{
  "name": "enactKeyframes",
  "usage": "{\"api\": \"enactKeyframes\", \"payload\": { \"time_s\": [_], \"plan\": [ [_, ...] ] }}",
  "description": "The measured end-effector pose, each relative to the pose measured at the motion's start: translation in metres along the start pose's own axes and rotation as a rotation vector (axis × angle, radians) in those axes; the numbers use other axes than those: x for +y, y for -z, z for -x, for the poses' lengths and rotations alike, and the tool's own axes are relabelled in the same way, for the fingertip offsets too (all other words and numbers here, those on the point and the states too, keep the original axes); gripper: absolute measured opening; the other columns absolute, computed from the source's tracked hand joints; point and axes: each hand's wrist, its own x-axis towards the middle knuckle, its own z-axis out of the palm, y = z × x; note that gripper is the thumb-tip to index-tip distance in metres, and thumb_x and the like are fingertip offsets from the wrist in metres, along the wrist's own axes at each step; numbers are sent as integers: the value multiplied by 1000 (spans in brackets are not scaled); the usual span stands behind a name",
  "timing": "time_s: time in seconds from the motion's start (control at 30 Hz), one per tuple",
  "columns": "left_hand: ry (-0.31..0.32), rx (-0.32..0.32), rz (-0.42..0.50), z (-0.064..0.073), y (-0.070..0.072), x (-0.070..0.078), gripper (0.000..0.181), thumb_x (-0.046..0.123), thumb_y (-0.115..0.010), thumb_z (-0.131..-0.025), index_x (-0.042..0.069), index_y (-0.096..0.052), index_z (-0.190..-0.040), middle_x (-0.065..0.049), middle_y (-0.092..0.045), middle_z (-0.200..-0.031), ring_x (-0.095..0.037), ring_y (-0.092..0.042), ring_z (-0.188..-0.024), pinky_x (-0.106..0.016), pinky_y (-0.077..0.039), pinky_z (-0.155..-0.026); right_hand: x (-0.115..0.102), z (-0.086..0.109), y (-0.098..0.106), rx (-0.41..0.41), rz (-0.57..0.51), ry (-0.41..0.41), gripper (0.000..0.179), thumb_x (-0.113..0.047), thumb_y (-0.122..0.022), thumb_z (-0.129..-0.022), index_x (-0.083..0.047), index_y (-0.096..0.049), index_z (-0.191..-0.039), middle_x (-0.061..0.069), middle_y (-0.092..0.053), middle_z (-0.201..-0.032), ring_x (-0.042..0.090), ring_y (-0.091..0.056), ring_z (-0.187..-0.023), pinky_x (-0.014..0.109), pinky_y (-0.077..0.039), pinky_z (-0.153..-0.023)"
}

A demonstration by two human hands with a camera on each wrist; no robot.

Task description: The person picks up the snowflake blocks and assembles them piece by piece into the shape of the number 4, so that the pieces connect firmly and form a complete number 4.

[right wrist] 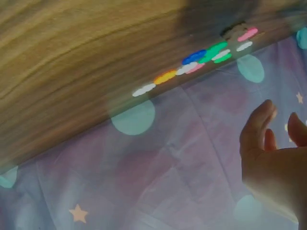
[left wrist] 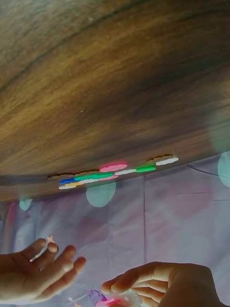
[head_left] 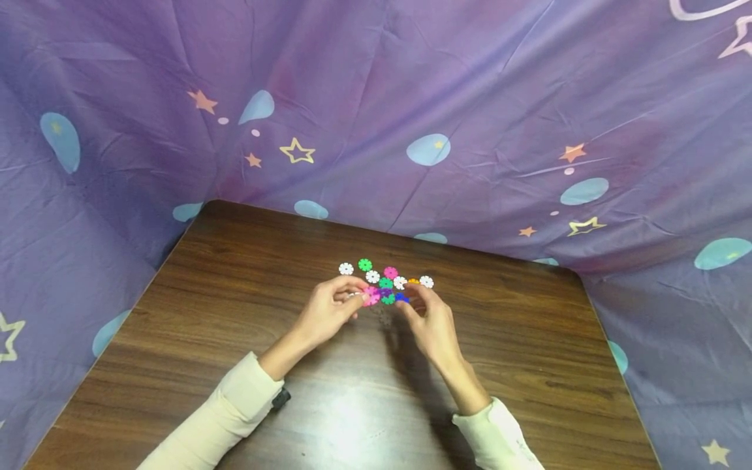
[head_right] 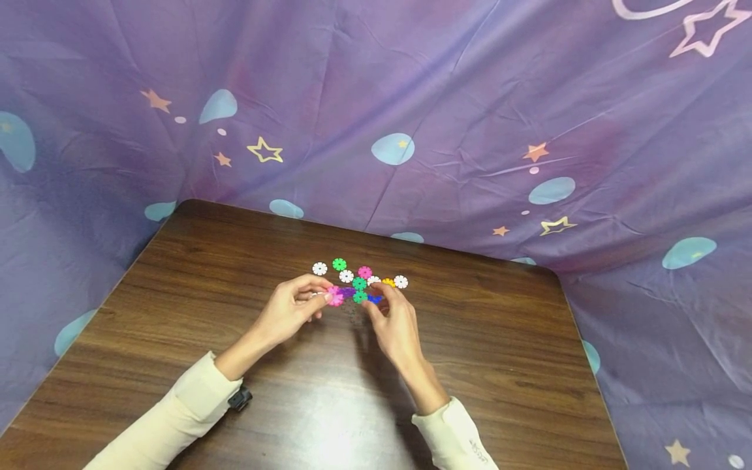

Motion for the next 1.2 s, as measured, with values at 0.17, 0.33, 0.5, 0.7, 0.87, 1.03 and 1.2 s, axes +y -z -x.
{"api": "enactKeyframes", "payload": {
  "time_s": [0.17, 0.33, 0.5, 0.7, 0.87, 1.03, 1.2],
  "plan": [
    [-1, 0, -4, 0, -1, -1, 22, 6, -69, -95, 1, -70, -117, -20, -75, -104, -14, -66, -69, -30, -62, -65, 10, -1, -4, 1, 57, 8, 37, -12, -80, -90, -3, -69, -124, 15, -74, -109, 27, -73, -90, 45, -63, -83],
    [4, 0, -11, 0, -1, 0, 22, 6, -69, -95, 2, -70, -116, -19, -75, -104, -14, -67, -69, -41, -64, -68, 21, -1, -8, 0, 141, 20, 33, -14, -78, -91, -7, -70, -122, 16, -73, -108, 27, -72, -89, 47, -60, -82],
    [8, -3, -20, 1, -1, 1, 21, 6, -69, -95, 2, -70, -116, -17, -75, -103, -14, -66, -69, -43, -63, -68, 28, 0, -14, -28, 212, 12, 35, -16, -79, -91, -5, -70, -123, 12, -71, -97, 27, -70, -87, 47, -57, -81],
    [1, -7, -19, 1, -2, 0, 21, 8, -70, -95, 4, -71, -116, -15, -75, -100, -19, -67, -70, -32, -61, -63, 35, 1, -25, -91, 242, -18, 38, -16, -79, -90, -6, -69, -126, 13, -71, -100, 26, -69, -85, 47, -58, -77],
    [-1, -13, -13, 1, -3, 0, 22, 11, -71, -96, 6, -71, -117, -13, -75, -101, -34, -69, -75, -26, -58, -61, 38, 2, -32, -137, 261, -36, 35, -17, -80, -89, -7, -70, -122, 13, -72, -102, 27, -70, -88, 47, -58, -80],
    [-12, -6, -9, 1, -2, -1, 28, 11, -70, -97, 7, -71, -124, -15, -77, -107, -18, -68, -71, -21, -54, -58, 38, 1, -37, -183, 307, -37, 36, -21, -81, -89, -8, -71, -121, 13, -71, -107, 29, -69, -92, 49, -58, -83],
    [-13, -4, -23, 1, -2, -1, 28, 14, -70, -97, 8, -72, -125, -14, -77, -110, -11, -67, -69, -20, -52, -56, 35, 0, -40, -200, 351, -42, 40, -24, -81, -89, -9, -71, -124, 13, -67, -109, 32, -69, -96, 52, -58, -85]
  ]
}}
